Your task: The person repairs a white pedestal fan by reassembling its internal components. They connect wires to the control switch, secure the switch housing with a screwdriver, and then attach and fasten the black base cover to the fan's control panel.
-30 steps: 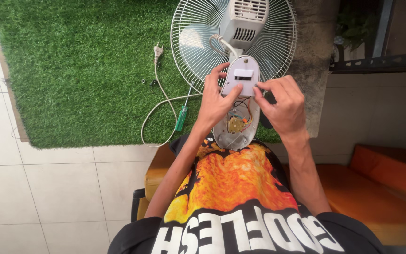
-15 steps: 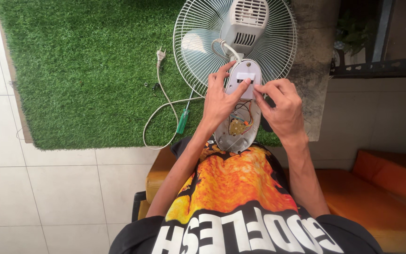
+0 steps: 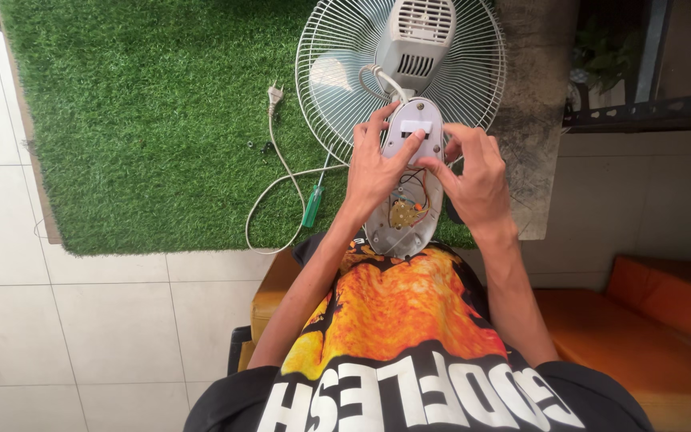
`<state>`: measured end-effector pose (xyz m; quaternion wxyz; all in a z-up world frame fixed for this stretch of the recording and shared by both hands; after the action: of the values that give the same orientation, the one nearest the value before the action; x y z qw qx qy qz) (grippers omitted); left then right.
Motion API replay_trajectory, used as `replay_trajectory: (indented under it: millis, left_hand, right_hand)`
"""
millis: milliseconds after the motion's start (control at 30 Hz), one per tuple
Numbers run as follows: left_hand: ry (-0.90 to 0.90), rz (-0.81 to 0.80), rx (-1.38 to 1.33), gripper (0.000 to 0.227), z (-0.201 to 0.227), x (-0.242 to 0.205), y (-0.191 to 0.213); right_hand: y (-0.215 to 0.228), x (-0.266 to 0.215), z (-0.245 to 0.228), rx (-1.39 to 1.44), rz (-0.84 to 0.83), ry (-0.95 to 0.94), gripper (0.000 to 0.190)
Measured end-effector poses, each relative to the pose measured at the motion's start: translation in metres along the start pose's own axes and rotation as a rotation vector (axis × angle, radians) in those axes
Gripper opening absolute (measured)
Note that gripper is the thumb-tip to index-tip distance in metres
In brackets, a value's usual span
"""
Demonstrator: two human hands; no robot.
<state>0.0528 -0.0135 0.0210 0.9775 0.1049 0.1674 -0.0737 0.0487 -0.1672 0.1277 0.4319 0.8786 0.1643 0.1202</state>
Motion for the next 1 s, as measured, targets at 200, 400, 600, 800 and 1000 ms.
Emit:
replay_trajectory:
  millis: [200,400,600,800,1000]
  left_hand:
    - [-0.022,0.010,0.024,0.070,0.004,0.000,0.000]
    - [0.000,0.004,0.020,0.071,0.004,0.000,-0.001]
    - [-0.035,0.013,0.023,0.072,0.004,0.000,0.001]
    - [-0.118,0.030,0.012,0.071,-0.001,-0.002,0.003]
    - [-0.116,-0.008,-0.462,0.041,-0.066,0.003,0.012]
  right_hand:
    - [0.008,-0.006,-0.007,-0.144,0.006,0.149,0.021]
    - [-0.003,-0.004,0.010,-0.087,0.028,0.048,0.020]
    - [0.001,-0.003,0.010,-0.041,-0.024,-0.004,0.041]
    - [0.017,-0.004,-0.023,-0.016,0.087,0.038,0.028]
    - [-0.038,0.030,-0.077,0.312,-0.203,0.186,0.022]
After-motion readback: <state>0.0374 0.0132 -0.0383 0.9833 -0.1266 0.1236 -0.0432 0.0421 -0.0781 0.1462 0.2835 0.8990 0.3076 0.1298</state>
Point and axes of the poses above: each hand's wrist, its own x-axis towards the middle knuckle, its own y-axis out of the back of the hand, z = x × y, the point moved 7 cm from there along x, towards the middle knuckle, and after that the axes turned 13 degrees about -z, right-handed, at the moved point
